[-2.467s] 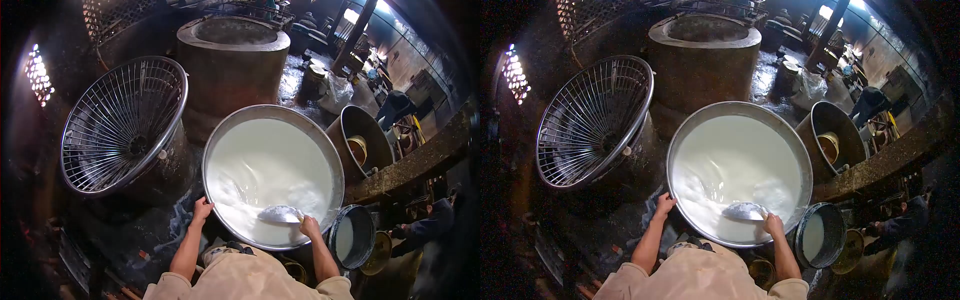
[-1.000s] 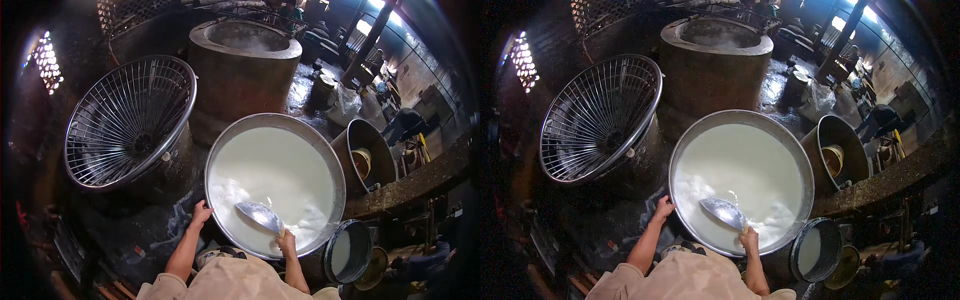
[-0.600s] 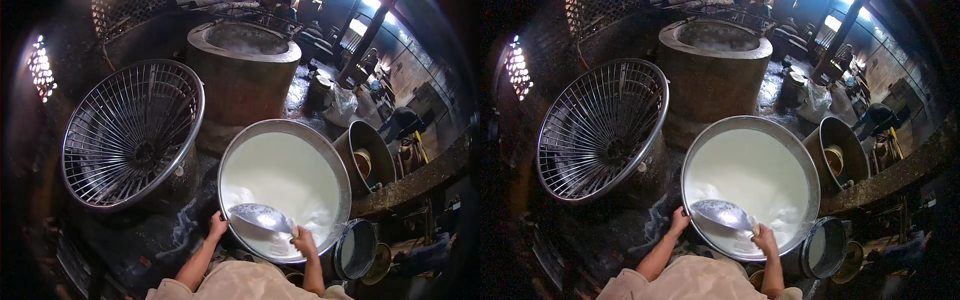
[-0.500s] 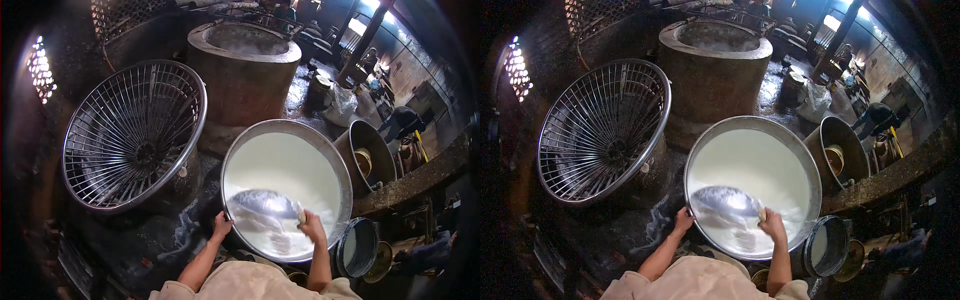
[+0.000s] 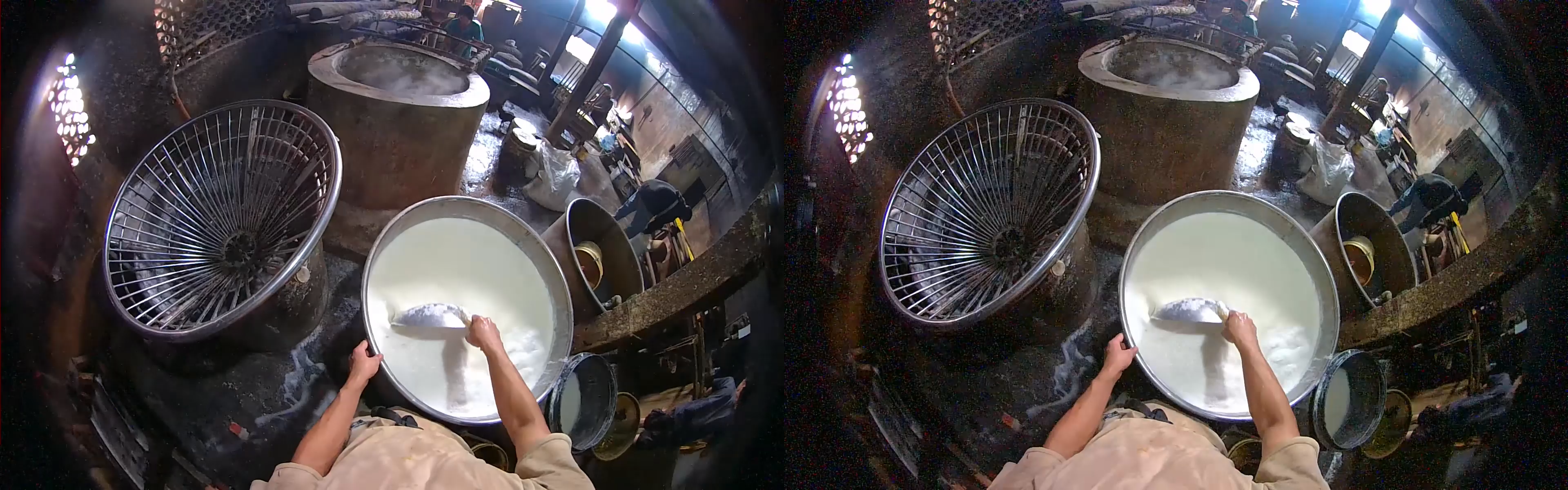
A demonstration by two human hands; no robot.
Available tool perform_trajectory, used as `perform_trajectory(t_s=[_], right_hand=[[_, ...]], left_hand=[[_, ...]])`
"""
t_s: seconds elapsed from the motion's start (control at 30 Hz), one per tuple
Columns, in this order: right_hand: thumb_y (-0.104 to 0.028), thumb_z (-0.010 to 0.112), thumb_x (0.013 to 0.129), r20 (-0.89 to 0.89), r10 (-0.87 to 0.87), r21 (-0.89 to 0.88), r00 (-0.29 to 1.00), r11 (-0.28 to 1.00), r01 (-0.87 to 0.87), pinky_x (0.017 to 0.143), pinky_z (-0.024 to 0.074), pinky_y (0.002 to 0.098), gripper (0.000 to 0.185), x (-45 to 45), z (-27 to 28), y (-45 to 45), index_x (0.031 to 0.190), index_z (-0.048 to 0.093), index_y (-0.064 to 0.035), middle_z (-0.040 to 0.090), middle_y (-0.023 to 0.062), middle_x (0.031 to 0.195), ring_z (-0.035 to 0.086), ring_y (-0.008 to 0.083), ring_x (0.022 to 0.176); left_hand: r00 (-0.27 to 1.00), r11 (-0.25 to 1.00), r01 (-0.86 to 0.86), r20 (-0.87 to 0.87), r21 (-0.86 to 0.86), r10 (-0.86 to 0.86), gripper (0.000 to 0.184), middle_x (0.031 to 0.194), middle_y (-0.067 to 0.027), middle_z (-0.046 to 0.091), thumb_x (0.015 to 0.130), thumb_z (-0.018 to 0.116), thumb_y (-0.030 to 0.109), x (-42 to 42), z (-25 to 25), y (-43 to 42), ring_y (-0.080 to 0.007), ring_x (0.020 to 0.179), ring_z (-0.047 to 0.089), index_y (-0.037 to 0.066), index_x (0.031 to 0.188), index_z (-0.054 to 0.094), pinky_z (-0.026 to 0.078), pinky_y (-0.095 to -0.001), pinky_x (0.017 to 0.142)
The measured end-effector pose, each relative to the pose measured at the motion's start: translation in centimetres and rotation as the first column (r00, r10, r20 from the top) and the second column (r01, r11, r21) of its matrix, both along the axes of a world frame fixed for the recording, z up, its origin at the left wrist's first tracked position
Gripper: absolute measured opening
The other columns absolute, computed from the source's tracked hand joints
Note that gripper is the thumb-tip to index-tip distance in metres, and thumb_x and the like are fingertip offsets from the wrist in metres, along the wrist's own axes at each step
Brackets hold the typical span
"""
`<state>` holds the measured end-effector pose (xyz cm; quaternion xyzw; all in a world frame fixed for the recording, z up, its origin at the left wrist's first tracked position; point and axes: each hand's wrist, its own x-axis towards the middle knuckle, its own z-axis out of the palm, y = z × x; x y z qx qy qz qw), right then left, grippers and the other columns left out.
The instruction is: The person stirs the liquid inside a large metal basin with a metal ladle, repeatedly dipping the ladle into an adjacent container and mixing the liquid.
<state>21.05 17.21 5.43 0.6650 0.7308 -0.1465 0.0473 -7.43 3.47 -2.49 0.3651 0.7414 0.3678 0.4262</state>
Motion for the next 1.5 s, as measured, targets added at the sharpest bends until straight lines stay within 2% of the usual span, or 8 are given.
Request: perform_trajectory(t_s=[0.1, 0.17, 0.37, 0.43, 1.03, 1.2, 1.3, 1.5], right_hand=[[-0.01, 0.057, 0.072, 0.008, -0.024, -0.035, 1.0, 0.999, 0.025, 0.063, 0.0556, 0.0416, 0.019, 2.8, -1.8, -2.4, 0.089, 0.063, -0.0019, 0.066, 0.0196, 0.081, 0.066, 0.0332, 0.071], [-0.016, 0.068, 0.069, -0.022, -0.121, -0.137, 0.992, 0.984, 0.117, 0.076, 0.0518, 0.0468, 0.028, 4.9, -3.0, -3.9, 0.094, 0.063, -0.0038, 0.065, 0.0205, 0.093, 0.063, 0.0388, 0.09], [-0.02, 0.069, 0.069, 0.012, -0.154, -0.178, 0.988, 0.972, 0.154, 0.077, 0.0513, 0.0477, 0.032, 11.5, -4.5, -9.2, 0.096, 0.061, -0.0039, 0.065, 0.0218, 0.095, 0.062, 0.0396, 0.091], [-0.02, 0.069, 0.069, 0.048, -0.152, -0.169, 0.987, 0.973, 0.158, 0.078, 0.0512, 0.0476, 0.032, 13.6, -4.1, -10.9, 0.096, 0.062, -0.0042, 0.065, 0.0212, 0.095, 0.062, 0.0397, 0.09], [-0.01, 0.06, 0.067, -0.21, -0.213, 0.009, 0.954, 0.976, 0.219, 0.076, 0.047, 0.0509, 0.03, 29.0, 10.7, -12.2, 0.095, 0.059, -0.0015, 0.062, 0.0269, 0.085, 0.06, 0.0437, 0.084], [-0.009, 0.059, 0.065, -0.335, -0.244, 0.344, 0.91, 0.868, 0.359, 0.075, 0.049, 0.0481, 0.03, 28.4, 2.4, -6.4, 0.094, 0.059, -0.0012, 0.063, 0.0261, 0.082, 0.061, 0.0424, 0.083], [-0.007, 0.057, 0.067, -0.316, -0.143, 0.425, 0.938, 0.862, 0.275, 0.054, 0.0504, 0.0437, 0.025, 29.1, -4.3, -4.0, 0.091, 0.059, -0.0004, 0.062, 0.0243, 0.068, 0.063, 0.0363, 0.059], [-0.008, 0.057, 0.069, -0.466, -0.364, 0.005, 0.807, 0.911, 0.413, 0.042, 0.0506, 0.0367, 0.018, 23.2, -4.8, -6.3, 0.085, 0.06, -0.0009, 0.063, 0.0147, 0.061, 0.061, 0.0224, 0.046]], left_hand=[[1.0, 0.998, 0.017, -0.002, -0.054, -0.017, 0.035, 0.083, -0.0118, 0.067, 0.067, 0.075, 0.018, -0.4, 0.3, 0.2, -0.0295, 0.079, 0.064, 0.009, 0.098, 0.062, 0.049, -0.0392, 0.071], [0.999, 0.999, 0.018, 0.03, -0.048, -0.016, 0.035, 0.084, -0.0116, 0.067, 0.067, 0.075, 0.018, -0.5, -1.7, 0.3, -0.0288, 0.08, 0.064, 0.009, 0.099, 0.062, 0.049, -0.0391, 0.071], [0.994, 0.997, -0.014, 0.104, -0.076, 0.022, 0.031, 0.077, -0.008, 0.065, 0.07, 0.072, 0.013, -0.5, -2.0, 0.3, -0.0211, 0.073, 0.061, 0.009, 0.1, 0.064, 0.047, -0.035, 0.067], [0.996, 0.999, -0.032, 0.086, -0.031, 0.034, 0.017, 0.068, -0.0001, 0.055, 0.075, 0.063, -0.001, 0.1, -0.2, 0.1, -0.0087, 0.059, 0.049, 0.004, 0.091, 0.06, 0.038, -0.0261, 0.051], [0.968, 0.97, -0.244, -0.057, 0.013, 0.245, 0.029, 0.088, -0.0151, 0.067, 0.076, 0.061, 0.006, 2.9, 1.0, -0.4, -0.0241, 0.08, 0.064, -0.001, 0.104, 0.059, 0.048, -0.0347, 0.071], [0.968, 0.969, -0.241, -0.06, 0.044, 0.244, 0.03, 0.094, -0.018, 0.066, 0.076, 0.059, 0.004, 3.0, 0.3, -0.4, -0.0265, 0.089, 0.064, -0.002, 0.105, 0.059, 0.047, -0.0356, 0.076], [0.955, 0.962, -0.273, -0.118, 0.015, 0.273, 0.029, 0.094, -0.0181, 0.066, 0.076, 0.059, 0.004, 3.9, 2.7, -0.5, -0.0266, 0.089, 0.064, -0.002, 0.105, 0.059, 0.047, -0.0356, 0.076], [0.963, 0.967, -0.249, -0.088, 0.061, 0.253, 0.026, 0.09, -0.014, 0.067, 0.076, 0.057, 0.003, 3.0, 0.2, -0.3, -0.0235, 0.083, 0.064, 0.0, 0.101, 0.061, 0.047, -0.0351, 0.072]])
